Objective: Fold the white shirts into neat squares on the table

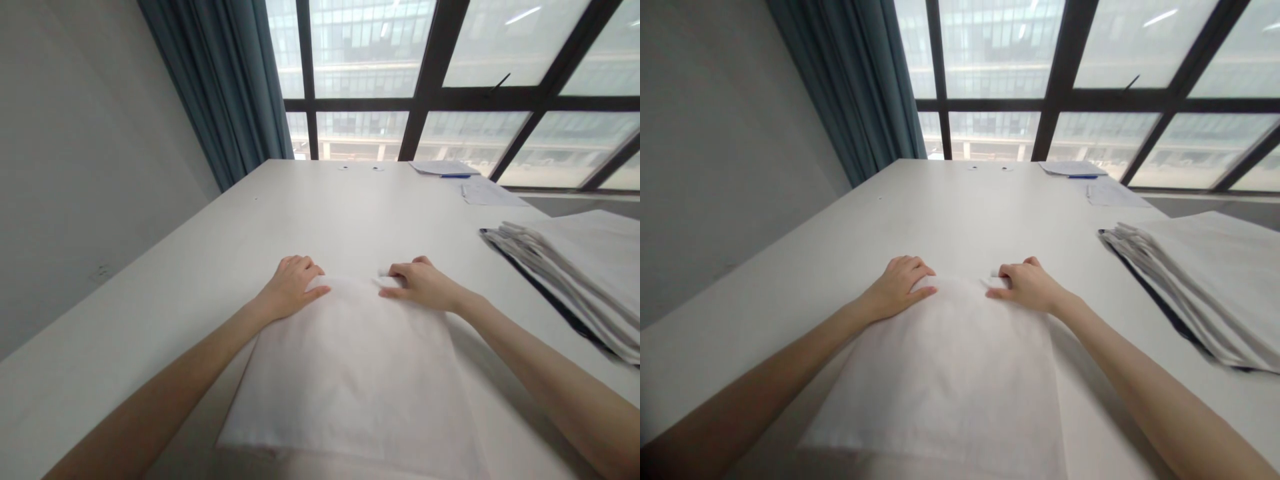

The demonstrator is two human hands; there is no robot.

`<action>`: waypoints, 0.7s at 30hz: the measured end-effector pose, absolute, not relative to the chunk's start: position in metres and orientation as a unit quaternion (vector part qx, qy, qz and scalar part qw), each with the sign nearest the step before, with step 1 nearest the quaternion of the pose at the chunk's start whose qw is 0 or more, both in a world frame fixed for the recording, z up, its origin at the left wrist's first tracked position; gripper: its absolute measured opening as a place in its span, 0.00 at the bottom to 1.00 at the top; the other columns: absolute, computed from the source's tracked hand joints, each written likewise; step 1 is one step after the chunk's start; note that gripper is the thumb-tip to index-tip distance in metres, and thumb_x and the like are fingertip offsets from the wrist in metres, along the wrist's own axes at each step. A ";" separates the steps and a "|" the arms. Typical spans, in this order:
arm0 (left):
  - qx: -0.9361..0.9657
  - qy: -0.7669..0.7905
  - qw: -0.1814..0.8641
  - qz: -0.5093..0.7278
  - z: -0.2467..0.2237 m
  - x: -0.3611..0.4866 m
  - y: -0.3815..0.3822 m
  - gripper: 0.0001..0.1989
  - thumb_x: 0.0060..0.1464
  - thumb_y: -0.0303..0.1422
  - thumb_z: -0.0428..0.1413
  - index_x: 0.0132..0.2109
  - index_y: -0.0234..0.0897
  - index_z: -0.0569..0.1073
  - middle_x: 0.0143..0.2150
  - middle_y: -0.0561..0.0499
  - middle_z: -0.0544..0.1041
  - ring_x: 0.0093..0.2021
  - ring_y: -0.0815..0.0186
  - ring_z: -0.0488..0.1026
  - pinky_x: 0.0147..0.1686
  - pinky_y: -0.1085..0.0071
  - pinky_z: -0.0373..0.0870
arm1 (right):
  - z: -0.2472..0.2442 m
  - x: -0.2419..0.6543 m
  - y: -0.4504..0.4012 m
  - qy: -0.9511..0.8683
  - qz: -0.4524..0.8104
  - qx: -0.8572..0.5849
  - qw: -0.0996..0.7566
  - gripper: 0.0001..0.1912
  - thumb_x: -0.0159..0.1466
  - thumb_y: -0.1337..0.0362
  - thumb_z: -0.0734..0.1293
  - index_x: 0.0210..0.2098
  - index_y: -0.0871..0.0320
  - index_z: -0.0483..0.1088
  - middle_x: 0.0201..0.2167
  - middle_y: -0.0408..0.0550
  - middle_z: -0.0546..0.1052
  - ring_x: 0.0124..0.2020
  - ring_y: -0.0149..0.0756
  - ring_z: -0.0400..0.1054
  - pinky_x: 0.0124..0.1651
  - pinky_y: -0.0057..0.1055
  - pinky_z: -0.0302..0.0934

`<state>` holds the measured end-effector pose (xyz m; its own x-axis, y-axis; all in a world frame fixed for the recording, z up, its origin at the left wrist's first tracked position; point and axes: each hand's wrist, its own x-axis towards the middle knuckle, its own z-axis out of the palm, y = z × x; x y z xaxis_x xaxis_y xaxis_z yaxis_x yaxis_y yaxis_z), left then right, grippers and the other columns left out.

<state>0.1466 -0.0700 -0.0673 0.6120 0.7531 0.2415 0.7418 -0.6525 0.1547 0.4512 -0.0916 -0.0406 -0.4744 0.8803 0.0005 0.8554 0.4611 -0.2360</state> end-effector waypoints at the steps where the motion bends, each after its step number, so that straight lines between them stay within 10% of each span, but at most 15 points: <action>1: 0.899 0.417 0.028 0.135 -0.063 0.148 -0.072 0.21 0.63 0.48 0.46 0.45 0.38 0.75 0.45 0.45 0.75 0.49 0.55 0.69 0.56 0.52 0.58 | -0.039 0.448 -0.094 -0.853 0.099 -0.506 0.077 0.22 0.64 0.44 0.62 0.37 0.58 0.70 0.27 0.46 0.77 0.30 0.38 0.71 0.50 0.43 0.51; 10: 0.883 0.430 0.158 0.098 -0.026 0.162 -0.087 0.19 0.64 0.49 0.45 0.47 0.43 0.73 0.43 0.52 0.80 0.41 0.60 0.76 0.38 0.69 0.66 | -0.008 0.434 -0.118 -0.897 -0.068 -0.386 0.204 0.19 0.64 0.46 0.64 0.34 0.57 0.67 0.29 0.46 0.76 0.35 0.40 0.70 0.53 0.43 0.50; 21: 0.904 0.409 -0.030 0.125 -0.027 0.183 -0.114 0.25 0.65 0.49 0.41 0.37 0.37 0.73 0.31 0.49 0.77 0.33 0.62 0.74 0.32 0.70 0.61 | -0.021 0.411 -0.132 -0.914 -0.128 -0.336 0.188 0.19 0.72 0.56 0.54 0.32 0.58 0.68 0.23 0.43 0.77 0.27 0.33 0.72 0.50 0.35 0.57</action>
